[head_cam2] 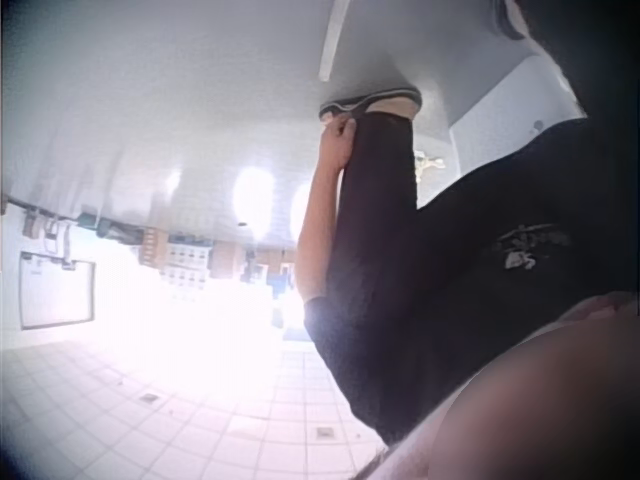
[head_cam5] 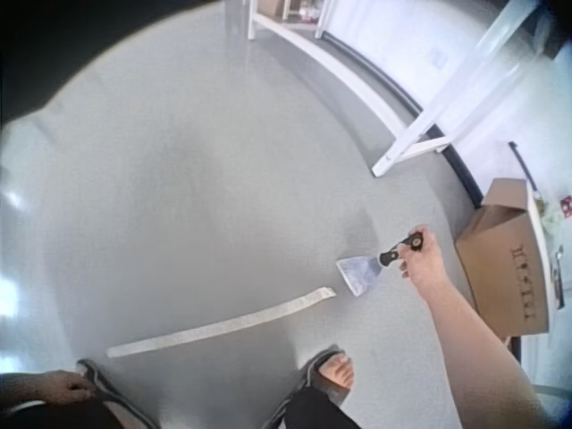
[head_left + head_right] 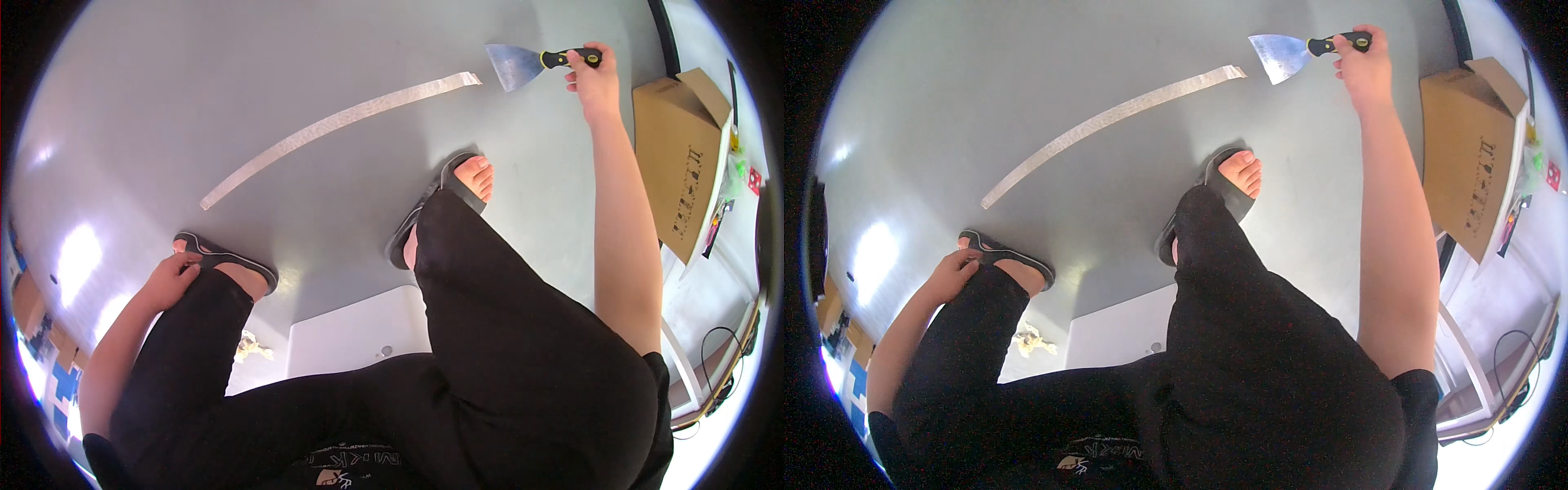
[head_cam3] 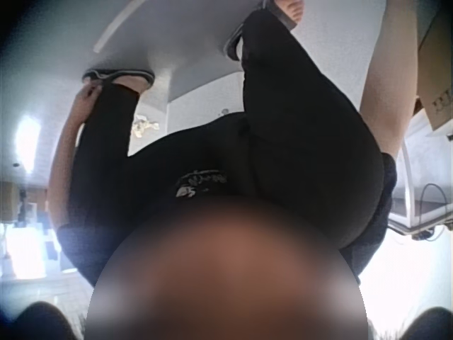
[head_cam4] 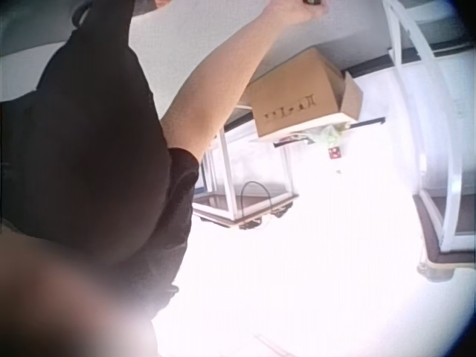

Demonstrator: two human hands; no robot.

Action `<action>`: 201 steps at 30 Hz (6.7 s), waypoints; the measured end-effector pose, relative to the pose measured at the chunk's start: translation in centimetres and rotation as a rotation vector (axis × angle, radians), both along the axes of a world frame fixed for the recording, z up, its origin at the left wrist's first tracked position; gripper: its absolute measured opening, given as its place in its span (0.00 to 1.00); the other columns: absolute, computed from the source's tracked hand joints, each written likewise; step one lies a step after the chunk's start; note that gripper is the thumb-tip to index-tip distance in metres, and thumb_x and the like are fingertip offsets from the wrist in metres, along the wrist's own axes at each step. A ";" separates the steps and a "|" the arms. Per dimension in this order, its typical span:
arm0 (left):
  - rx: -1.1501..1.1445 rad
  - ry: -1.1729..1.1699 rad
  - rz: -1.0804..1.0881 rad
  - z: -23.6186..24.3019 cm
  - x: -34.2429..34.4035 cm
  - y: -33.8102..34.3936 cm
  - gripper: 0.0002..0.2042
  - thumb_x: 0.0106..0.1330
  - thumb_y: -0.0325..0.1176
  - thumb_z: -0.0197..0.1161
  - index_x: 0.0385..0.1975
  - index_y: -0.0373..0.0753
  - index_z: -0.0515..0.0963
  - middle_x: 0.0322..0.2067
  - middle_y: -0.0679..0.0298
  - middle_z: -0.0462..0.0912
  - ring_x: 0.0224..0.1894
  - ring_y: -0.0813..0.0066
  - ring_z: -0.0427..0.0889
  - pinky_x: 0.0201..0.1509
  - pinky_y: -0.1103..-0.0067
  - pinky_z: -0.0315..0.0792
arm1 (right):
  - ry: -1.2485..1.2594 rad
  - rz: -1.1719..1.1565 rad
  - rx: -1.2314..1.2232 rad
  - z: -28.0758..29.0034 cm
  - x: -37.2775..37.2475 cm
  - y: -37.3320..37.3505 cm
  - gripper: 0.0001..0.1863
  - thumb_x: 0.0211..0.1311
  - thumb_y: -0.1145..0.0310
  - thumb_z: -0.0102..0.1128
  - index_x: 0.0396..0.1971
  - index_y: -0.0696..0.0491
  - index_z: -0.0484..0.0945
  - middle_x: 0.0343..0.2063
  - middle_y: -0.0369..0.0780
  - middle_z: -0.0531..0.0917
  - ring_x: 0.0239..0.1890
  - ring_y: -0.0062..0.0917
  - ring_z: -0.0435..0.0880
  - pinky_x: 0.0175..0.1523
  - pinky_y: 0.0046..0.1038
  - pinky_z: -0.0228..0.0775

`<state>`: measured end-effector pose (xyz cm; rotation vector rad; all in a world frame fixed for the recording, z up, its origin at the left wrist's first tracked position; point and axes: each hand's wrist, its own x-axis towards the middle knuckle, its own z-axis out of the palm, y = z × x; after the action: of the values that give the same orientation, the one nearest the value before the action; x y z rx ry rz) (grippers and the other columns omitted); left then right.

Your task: Scraping tape and adhesive residue from a floor using a putty knife while seated on a stool.

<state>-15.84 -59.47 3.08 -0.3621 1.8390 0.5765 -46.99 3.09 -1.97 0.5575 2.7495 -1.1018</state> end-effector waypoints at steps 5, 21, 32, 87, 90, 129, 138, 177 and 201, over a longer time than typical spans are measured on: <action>-0.026 -0.012 0.018 -0.1 0.8 -0.7 0.18 0.70 0.37 0.58 0.55 0.34 0.76 0.47 0.48 0.83 0.52 0.57 0.82 0.58 0.70 0.72 | -0.120 0.064 -0.113 -0.6 2.0 -5.0 0.21 0.66 0.68 0.62 0.55 0.52 0.66 0.37 0.39 0.81 0.28 0.21 0.82 0.30 0.25 0.77; 0.021 0.006 0.033 0.0 0.2 -0.1 0.18 0.70 0.37 0.56 0.55 0.33 0.76 0.49 0.47 0.82 0.54 0.56 0.81 0.60 0.69 0.71 | -0.028 0.105 -0.060 0.7 -0.4 -1.2 0.23 0.65 0.69 0.61 0.55 0.53 0.63 0.39 0.42 0.80 0.26 0.21 0.82 0.28 0.26 0.78; -0.011 -0.037 -0.009 -0.4 -0.1 0.1 0.18 0.70 0.38 0.57 0.54 0.33 0.76 0.48 0.48 0.83 0.53 0.56 0.81 0.59 0.69 0.72 | -0.206 0.083 -0.065 -1.7 0.8 -1.5 0.23 0.66 0.70 0.62 0.57 0.51 0.63 0.39 0.42 0.79 0.24 0.22 0.82 0.27 0.26 0.76; 0.014 -0.079 0.023 -0.9 -1.0 0.4 0.16 0.71 0.34 0.55 0.55 0.35 0.76 0.51 0.55 0.82 0.53 0.66 0.81 0.59 0.73 0.72 | -0.095 -0.129 0.007 1.1 2.2 -2.8 0.14 0.66 0.75 0.56 0.49 0.56 0.66 0.33 0.41 0.76 0.28 0.24 0.80 0.29 0.29 0.77; 0.025 -0.076 -0.004 -1.1 -1.6 1.0 0.16 0.71 0.33 0.55 0.54 0.35 0.77 0.50 0.54 0.81 0.53 0.65 0.81 0.59 0.73 0.71 | -0.057 -0.161 -0.079 -0.5 2.2 0.2 0.12 0.67 0.74 0.56 0.47 0.57 0.67 0.32 0.40 0.78 0.28 0.24 0.79 0.31 0.28 0.76; 0.000 -0.075 0.063 -0.3 -0.7 0.6 0.15 0.72 0.32 0.54 0.54 0.37 0.77 0.44 0.60 0.79 0.47 0.70 0.80 0.55 0.74 0.71 | -0.201 0.249 -0.066 1.2 -0.6 -6.3 0.15 0.66 0.73 0.57 0.49 0.54 0.65 0.32 0.39 0.76 0.32 0.24 0.79 0.35 0.28 0.76; -0.005 -0.065 0.048 -0.7 -0.9 0.5 0.15 0.72 0.33 0.54 0.55 0.37 0.77 0.49 0.59 0.82 0.49 0.68 0.81 0.56 0.74 0.72 | -0.188 0.330 -0.065 1.4 -0.6 -8.2 0.16 0.62 0.73 0.58 0.49 0.54 0.67 0.32 0.39 0.77 0.32 0.23 0.79 0.36 0.28 0.75; -0.008 -0.051 -0.031 -0.6 -1.4 1.1 0.17 0.71 0.36 0.56 0.56 0.35 0.76 0.50 0.54 0.83 0.55 0.61 0.80 0.61 0.71 0.70 | -0.080 0.130 -0.028 1.5 -2.9 -6.5 0.19 0.60 0.73 0.60 0.50 0.56 0.67 0.32 0.40 0.76 0.26 0.24 0.79 0.30 0.26 0.76; 0.020 -0.056 0.057 -0.8 -0.3 0.2 0.16 0.71 0.34 0.55 0.56 0.37 0.77 0.47 0.57 0.82 0.50 0.67 0.81 0.58 0.73 0.71 | -0.331 0.093 -0.204 0.3 1.7 -8.5 0.18 0.63 0.72 0.60 0.51 0.57 0.69 0.35 0.40 0.78 0.30 0.22 0.79 0.35 0.26 0.76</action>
<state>-16.16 -59.26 2.24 -0.4149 1.7729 0.6175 -45.30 -5.46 -1.71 0.5245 2.3255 -1.1356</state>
